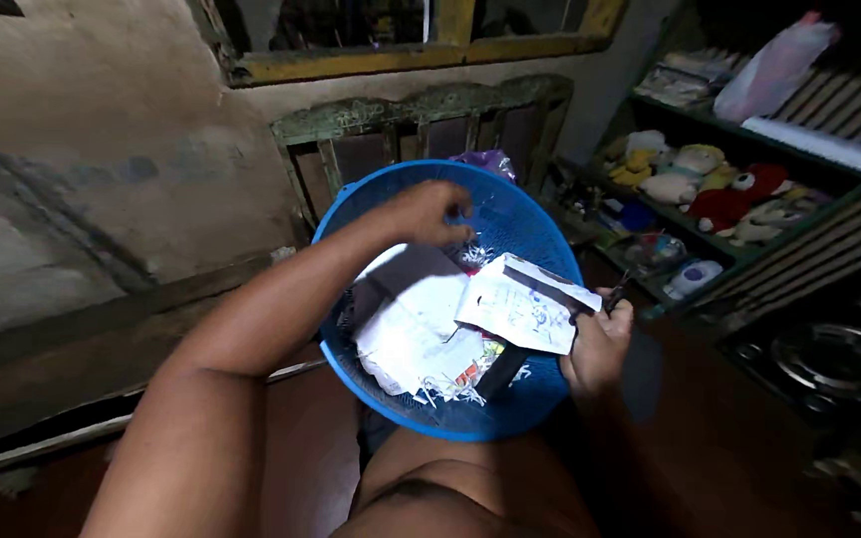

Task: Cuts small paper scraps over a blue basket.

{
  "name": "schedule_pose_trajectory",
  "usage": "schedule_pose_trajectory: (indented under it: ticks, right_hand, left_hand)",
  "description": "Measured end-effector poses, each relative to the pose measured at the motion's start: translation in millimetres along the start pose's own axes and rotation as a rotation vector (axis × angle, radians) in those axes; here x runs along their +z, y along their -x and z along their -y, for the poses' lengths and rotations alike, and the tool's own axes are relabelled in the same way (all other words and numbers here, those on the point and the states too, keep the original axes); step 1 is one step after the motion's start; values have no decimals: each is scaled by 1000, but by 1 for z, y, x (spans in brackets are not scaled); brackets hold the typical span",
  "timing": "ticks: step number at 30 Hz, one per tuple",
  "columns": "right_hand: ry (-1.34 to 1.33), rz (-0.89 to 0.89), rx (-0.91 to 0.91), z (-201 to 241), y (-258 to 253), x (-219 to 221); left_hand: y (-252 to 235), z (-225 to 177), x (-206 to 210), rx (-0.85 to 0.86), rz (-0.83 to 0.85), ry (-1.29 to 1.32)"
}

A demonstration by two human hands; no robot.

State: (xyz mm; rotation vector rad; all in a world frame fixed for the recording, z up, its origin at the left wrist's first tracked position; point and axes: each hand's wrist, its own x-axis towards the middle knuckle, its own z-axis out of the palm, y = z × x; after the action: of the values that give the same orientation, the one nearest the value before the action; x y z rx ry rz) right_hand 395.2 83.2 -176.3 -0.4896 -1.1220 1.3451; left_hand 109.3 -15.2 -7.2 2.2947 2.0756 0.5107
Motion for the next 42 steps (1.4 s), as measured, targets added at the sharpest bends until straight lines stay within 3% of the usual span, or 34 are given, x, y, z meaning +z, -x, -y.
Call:
schedule_pose_trajectory:
  ticks: [5, 9, 13, 16, 20, 25, 29, 37, 42]
  right_hand:
    - [-78, -64, 97, 2, -4, 0]
    - [-127, -34, 66, 6, -6, 3]
    - [-13, -14, -6, 6, -4, 5]
    - [69, 45, -9, 8, 1, 10]
    - [93, 150, -16, 11, 3, 13]
    - [102, 207, 53, 14, 6, 13]
    - [102, 236, 76, 17, 7, 14]
    - [21, 336, 116, 14, 6, 11]
    - [-31, 286, 90, 12, 6, 12]
  left_hand:
    - [1, -9, 26, 32, 325, 200]
    - [11, -29, 33, -133, 459, 487]
    - [14, -52, 22, -107, 424, 660]
    - [12, -58, 29, -42, 287, 622]
    - [1, -43, 47, 29, 152, 547]
    - [6, -28, 44, -49, 81, 486]
    - [3, -13, 44, -15, 17, 471]
    - [5, -16, 43, 0, 65, 735]
    - [7, -19, 43, 18, 120, 777]
